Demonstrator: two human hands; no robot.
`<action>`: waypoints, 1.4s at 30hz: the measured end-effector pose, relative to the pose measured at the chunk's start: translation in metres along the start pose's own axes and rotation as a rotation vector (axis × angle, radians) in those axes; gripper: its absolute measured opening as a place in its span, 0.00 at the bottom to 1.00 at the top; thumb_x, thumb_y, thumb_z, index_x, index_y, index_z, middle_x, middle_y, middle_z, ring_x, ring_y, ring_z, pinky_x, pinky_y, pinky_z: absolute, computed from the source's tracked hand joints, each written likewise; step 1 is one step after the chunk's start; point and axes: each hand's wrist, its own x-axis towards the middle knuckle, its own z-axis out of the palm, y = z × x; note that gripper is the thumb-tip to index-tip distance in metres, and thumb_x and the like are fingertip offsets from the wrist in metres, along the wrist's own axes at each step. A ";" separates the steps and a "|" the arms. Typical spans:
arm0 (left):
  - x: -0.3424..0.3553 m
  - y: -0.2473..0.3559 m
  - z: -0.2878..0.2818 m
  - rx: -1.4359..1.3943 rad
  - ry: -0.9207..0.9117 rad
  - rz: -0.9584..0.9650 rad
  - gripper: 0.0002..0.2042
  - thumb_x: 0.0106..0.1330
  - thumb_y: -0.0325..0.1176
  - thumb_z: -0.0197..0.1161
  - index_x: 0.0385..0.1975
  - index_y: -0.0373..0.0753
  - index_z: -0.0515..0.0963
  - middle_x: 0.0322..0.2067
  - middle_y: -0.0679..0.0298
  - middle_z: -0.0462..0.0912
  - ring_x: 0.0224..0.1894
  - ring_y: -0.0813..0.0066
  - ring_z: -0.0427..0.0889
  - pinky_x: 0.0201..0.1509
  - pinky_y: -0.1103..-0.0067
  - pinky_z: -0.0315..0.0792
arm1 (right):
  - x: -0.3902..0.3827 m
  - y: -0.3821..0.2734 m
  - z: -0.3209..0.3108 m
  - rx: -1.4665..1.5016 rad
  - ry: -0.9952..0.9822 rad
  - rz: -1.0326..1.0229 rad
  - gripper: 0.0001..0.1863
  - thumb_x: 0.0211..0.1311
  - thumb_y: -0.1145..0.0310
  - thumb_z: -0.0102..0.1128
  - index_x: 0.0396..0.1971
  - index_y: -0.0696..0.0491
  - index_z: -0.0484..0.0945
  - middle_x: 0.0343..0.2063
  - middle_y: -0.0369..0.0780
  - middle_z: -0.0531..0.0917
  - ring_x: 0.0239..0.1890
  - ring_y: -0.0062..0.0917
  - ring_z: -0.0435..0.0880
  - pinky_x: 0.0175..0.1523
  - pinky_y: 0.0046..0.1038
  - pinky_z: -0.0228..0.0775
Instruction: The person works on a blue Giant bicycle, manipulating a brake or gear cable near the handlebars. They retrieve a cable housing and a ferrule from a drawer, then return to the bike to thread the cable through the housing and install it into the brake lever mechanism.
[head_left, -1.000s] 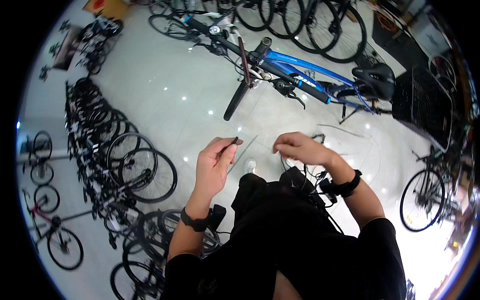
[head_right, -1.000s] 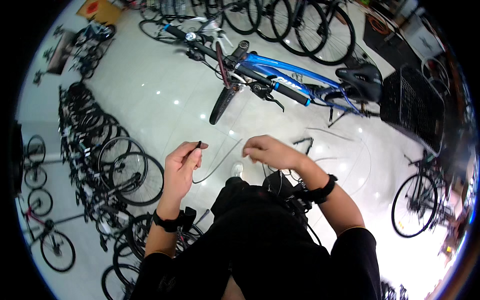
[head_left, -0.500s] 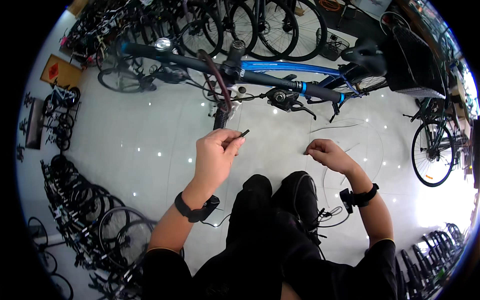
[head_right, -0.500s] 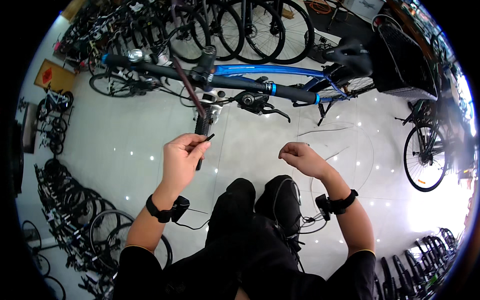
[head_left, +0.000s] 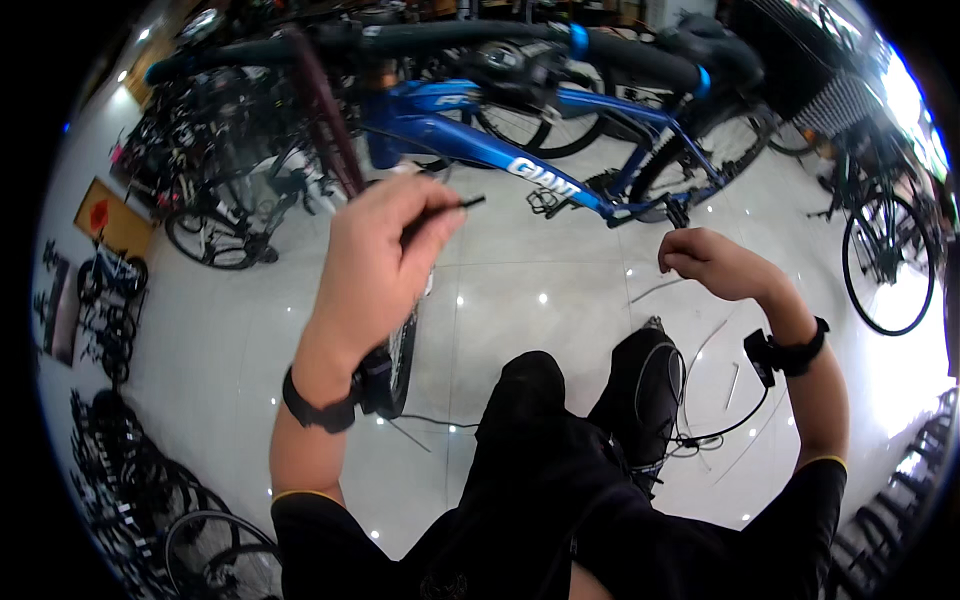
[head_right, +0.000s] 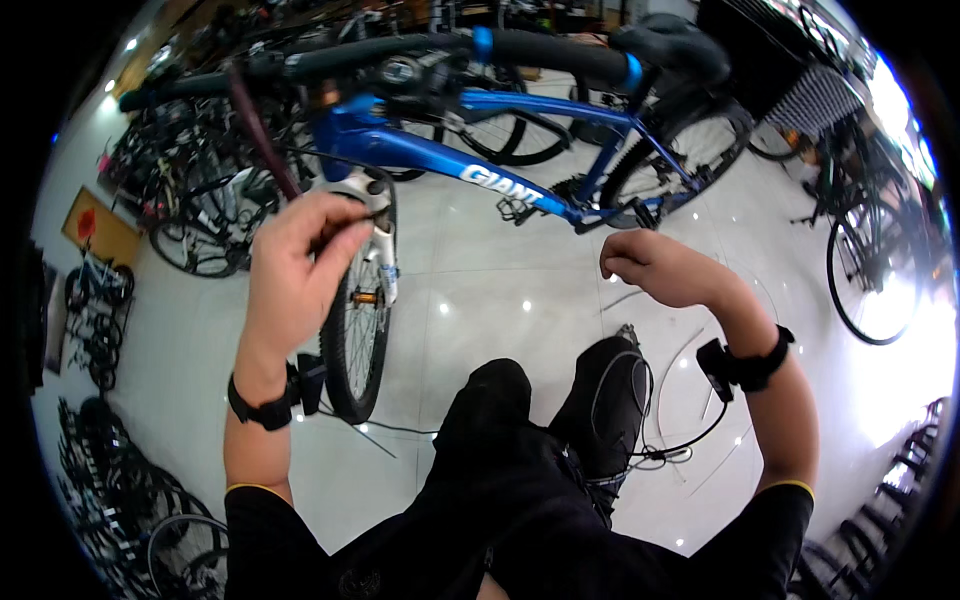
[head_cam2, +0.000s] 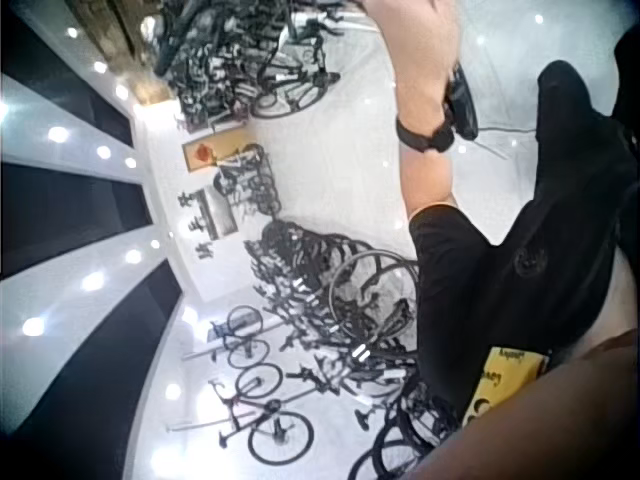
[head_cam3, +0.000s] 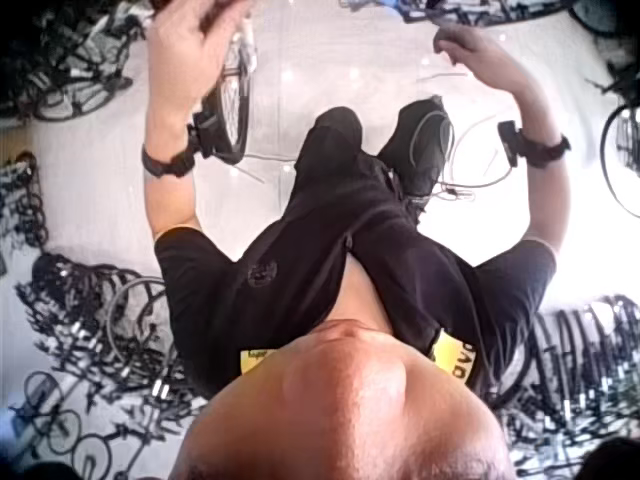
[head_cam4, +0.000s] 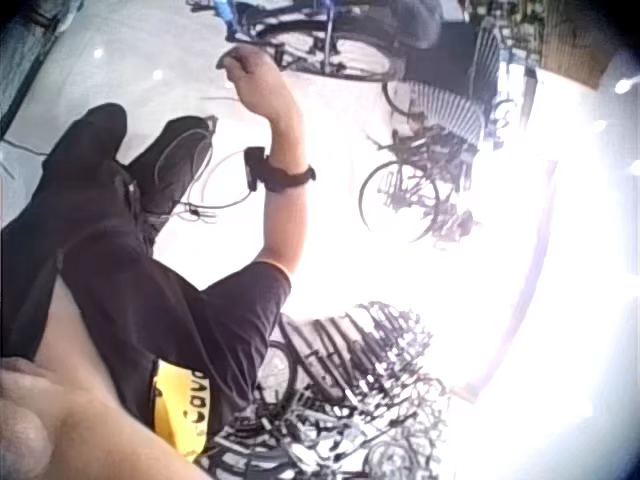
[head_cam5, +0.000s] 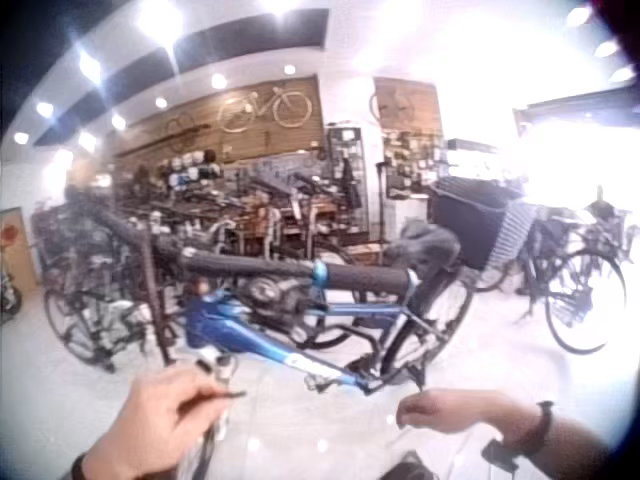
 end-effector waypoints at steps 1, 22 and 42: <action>-0.009 0.005 0.017 -0.039 -0.017 -0.005 0.04 0.59 0.21 0.64 0.31 0.31 0.75 0.25 0.57 0.76 0.26 0.63 0.75 0.31 0.76 0.69 | 0.000 0.037 0.011 -0.020 -0.044 0.050 0.11 0.67 0.66 0.50 0.35 0.58 0.77 0.27 0.37 0.79 0.30 0.24 0.76 0.37 0.28 0.70; -0.113 -0.101 0.196 -0.458 -0.393 -0.546 0.06 0.69 0.22 0.54 0.43 0.33 0.73 0.40 0.61 0.74 0.35 0.79 0.72 0.35 0.85 0.69 | -0.128 0.394 0.484 0.163 0.702 1.234 0.10 0.54 0.79 0.50 0.38 0.60 0.72 0.44 0.55 0.75 0.45 0.53 0.75 0.53 0.46 0.70; -0.127 -0.168 0.238 -0.239 -0.470 -0.584 0.07 0.70 0.23 0.53 0.45 0.31 0.72 0.38 0.61 0.79 0.38 0.77 0.79 0.43 0.82 0.74 | -0.420 0.506 0.548 0.066 0.714 2.055 0.10 0.61 0.69 0.54 0.33 0.60 0.81 0.37 0.52 0.83 0.43 0.44 0.84 0.45 0.42 0.78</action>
